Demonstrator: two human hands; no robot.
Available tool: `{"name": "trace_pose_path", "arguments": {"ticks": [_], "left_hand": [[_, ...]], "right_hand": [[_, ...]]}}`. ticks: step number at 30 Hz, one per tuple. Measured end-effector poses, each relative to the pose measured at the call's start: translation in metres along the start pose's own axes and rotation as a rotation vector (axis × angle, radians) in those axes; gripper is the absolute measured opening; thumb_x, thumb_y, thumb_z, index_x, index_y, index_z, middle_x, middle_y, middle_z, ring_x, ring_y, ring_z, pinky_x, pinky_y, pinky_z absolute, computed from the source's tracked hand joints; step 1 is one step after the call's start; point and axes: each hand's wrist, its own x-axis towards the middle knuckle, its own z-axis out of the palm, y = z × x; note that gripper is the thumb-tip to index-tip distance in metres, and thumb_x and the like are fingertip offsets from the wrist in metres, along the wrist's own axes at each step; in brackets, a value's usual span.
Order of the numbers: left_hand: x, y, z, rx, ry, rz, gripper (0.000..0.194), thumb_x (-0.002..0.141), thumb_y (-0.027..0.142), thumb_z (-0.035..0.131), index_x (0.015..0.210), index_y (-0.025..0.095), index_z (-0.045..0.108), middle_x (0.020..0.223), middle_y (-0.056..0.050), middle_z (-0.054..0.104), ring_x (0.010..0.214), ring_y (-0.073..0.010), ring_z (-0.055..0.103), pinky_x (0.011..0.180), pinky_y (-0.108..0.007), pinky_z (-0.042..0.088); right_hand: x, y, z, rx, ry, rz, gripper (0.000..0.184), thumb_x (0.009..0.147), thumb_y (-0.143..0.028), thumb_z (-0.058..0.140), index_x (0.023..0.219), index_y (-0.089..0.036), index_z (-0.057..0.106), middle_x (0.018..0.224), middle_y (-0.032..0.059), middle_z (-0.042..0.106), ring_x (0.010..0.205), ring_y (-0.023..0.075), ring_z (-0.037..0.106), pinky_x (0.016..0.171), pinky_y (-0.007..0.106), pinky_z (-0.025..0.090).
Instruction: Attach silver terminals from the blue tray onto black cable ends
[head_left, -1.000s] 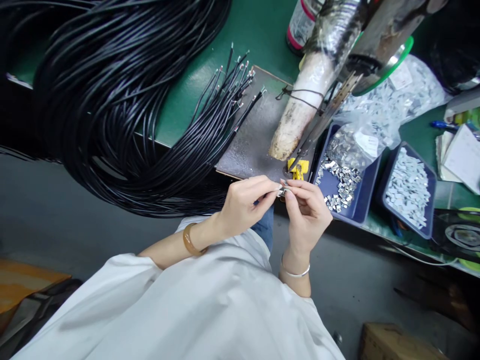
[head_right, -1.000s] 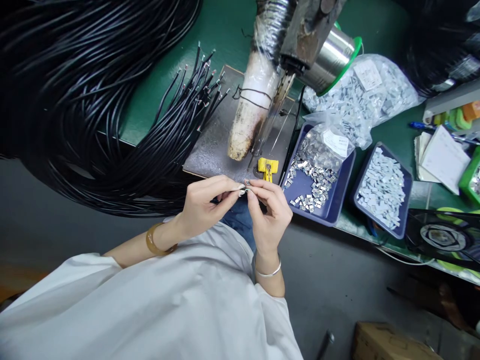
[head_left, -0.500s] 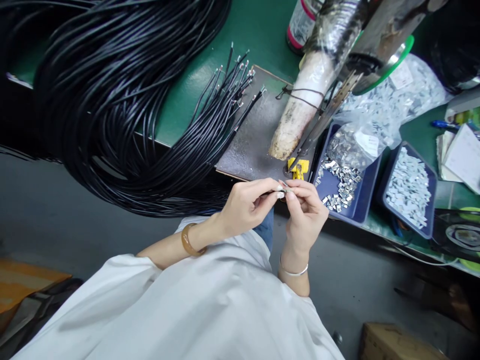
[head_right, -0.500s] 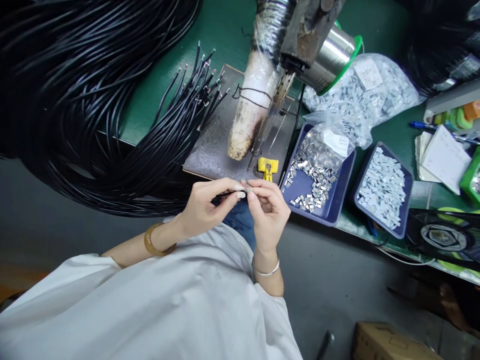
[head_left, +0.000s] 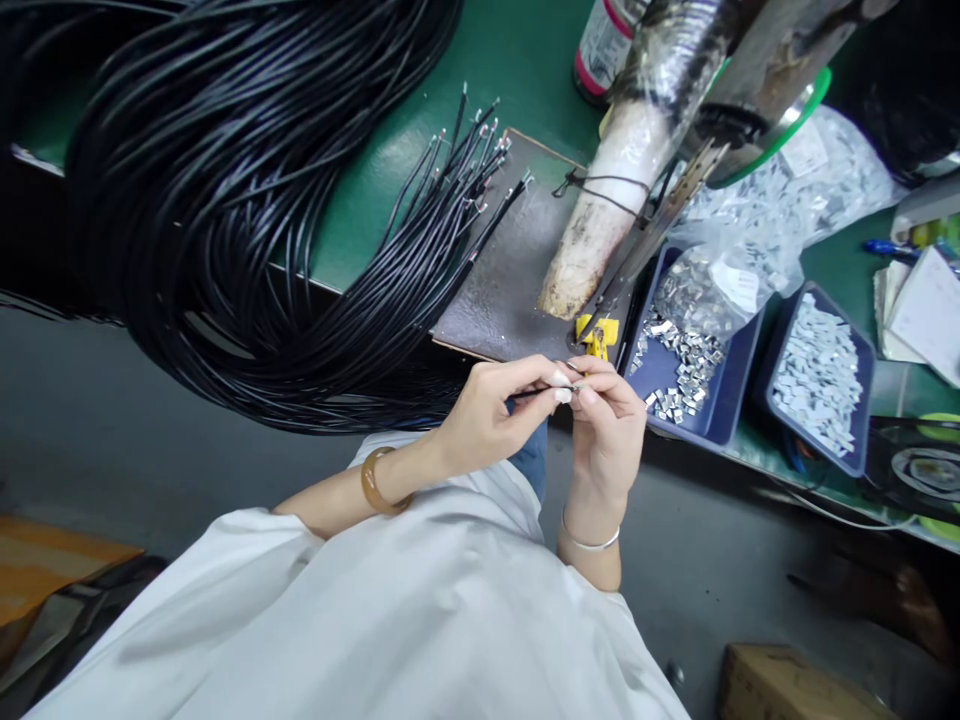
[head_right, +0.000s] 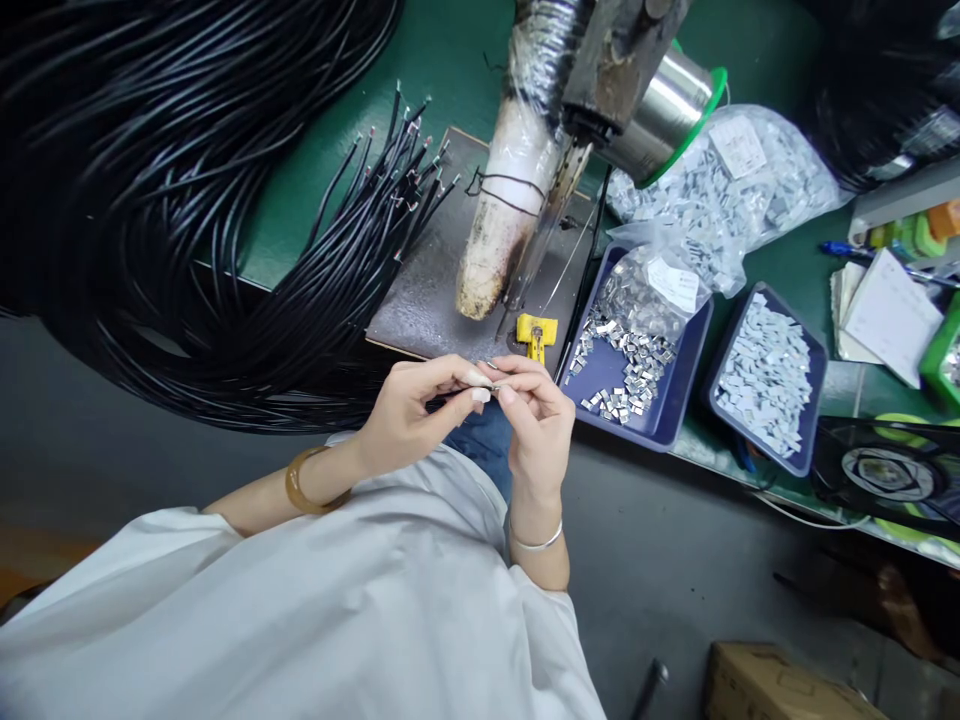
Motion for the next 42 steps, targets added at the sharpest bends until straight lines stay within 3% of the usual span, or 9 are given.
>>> {"name": "trace_pose_path", "arguments": {"ticks": [3,5,8,10,13,16,22,32,42], "left_hand": [[0.004,0.004,-0.005,-0.355,-0.098,-0.291,0.018,0.092,0.029,0.064,0.082,0.014,0.061,0.06,0.003,0.058,0.051,-0.0057,0.05,0.051,-0.018,0.04],[0.009,0.004,-0.007,-0.442,-0.065,-0.382,0.02,0.087,0.032,0.069,0.082,0.014,0.064,0.055,0.005,0.054,0.047,-0.005,0.045,0.048,-0.018,0.036],[0.014,0.002,-0.009,-0.415,0.037,-0.403,0.018,0.079,0.029,0.076,0.081,0.013,0.07,0.058,0.003,0.057,0.051,-0.0057,0.046,0.05,-0.019,0.037],[0.017,0.001,-0.009,-0.374,0.061,-0.394,0.015,0.076,0.026,0.078,0.079,0.013,0.07,0.062,0.002,0.06,0.055,-0.0067,0.049,0.053,-0.02,0.039],[0.019,0.002,-0.008,-0.35,0.035,-0.378,0.012,0.074,0.021,0.077,0.076,0.013,0.068,0.056,0.005,0.051,0.05,-0.0051,0.04,0.049,-0.02,0.032],[0.021,0.003,-0.007,-0.323,0.044,-0.336,0.01,0.075,0.019,0.075,0.073,0.014,0.066,0.054,0.006,0.046,0.049,-0.0046,0.035,0.048,-0.02,0.028],[0.024,0.002,-0.008,-0.274,0.091,-0.327,0.01,0.079,0.022,0.072,0.075,0.013,0.071,0.062,0.001,0.059,0.056,-0.0069,0.048,0.054,-0.02,0.039],[0.031,0.004,-0.006,-0.225,0.138,-0.315,0.009,0.075,0.021,0.073,0.072,0.013,0.073,0.071,-0.002,0.071,0.066,-0.01,0.061,0.064,-0.02,0.052],[0.03,0.001,-0.001,-0.147,0.196,-0.297,0.01,0.076,0.02,0.071,0.068,0.014,0.069,0.062,0.0,0.064,0.056,-0.008,0.054,0.052,-0.019,0.045]], "right_hand": [[-0.001,-0.003,0.002,-0.104,0.059,-0.073,0.006,0.084,-0.019,0.072,0.083,-0.024,0.074,0.1,0.0004,0.073,0.09,0.0156,0.074,0.085,0.034,0.065],[-0.002,-0.008,0.004,-0.302,0.179,-0.232,0.01,0.086,-0.016,0.07,0.089,-0.025,0.074,0.1,0.0015,0.073,0.093,0.017,0.074,0.086,0.037,0.065],[-0.004,-0.014,0.004,-0.489,0.293,-0.47,0.018,0.092,-0.015,0.062,0.101,-0.026,0.073,0.1,0.0031,0.074,0.096,0.0195,0.073,0.083,0.042,0.065],[-0.004,-0.016,0.004,-0.54,0.262,-0.563,0.022,0.095,-0.015,0.057,0.107,-0.027,0.071,0.101,0.0036,0.075,0.095,0.0203,0.074,0.079,0.041,0.066],[-0.005,-0.015,0.003,-0.668,0.162,-0.642,0.022,0.092,-0.012,0.061,0.107,-0.027,0.068,0.1,0.0025,0.076,0.091,0.0189,0.075,0.074,0.036,0.065],[-0.004,-0.011,0.003,-0.713,0.129,-0.639,0.019,0.089,-0.011,0.066,0.102,-0.025,0.066,0.098,0.0018,0.076,0.089,0.0176,0.075,0.075,0.033,0.064],[0.003,-0.006,0.0,-0.552,0.118,-0.46,0.011,0.09,-0.014,0.065,0.096,-0.023,0.063,0.1,0.0039,0.075,0.094,0.0186,0.074,0.08,0.038,0.064],[0.013,-0.004,-0.005,-0.803,0.059,-0.711,0.021,0.083,-0.008,0.071,0.096,-0.024,0.064,0.104,0.0022,0.078,0.09,0.0174,0.076,0.078,0.032,0.062],[0.015,0.001,-0.005,-0.844,0.06,-0.749,0.023,0.083,-0.008,0.071,0.097,-0.025,0.064,0.105,0.0018,0.078,0.089,0.0163,0.076,0.077,0.03,0.062]]}}
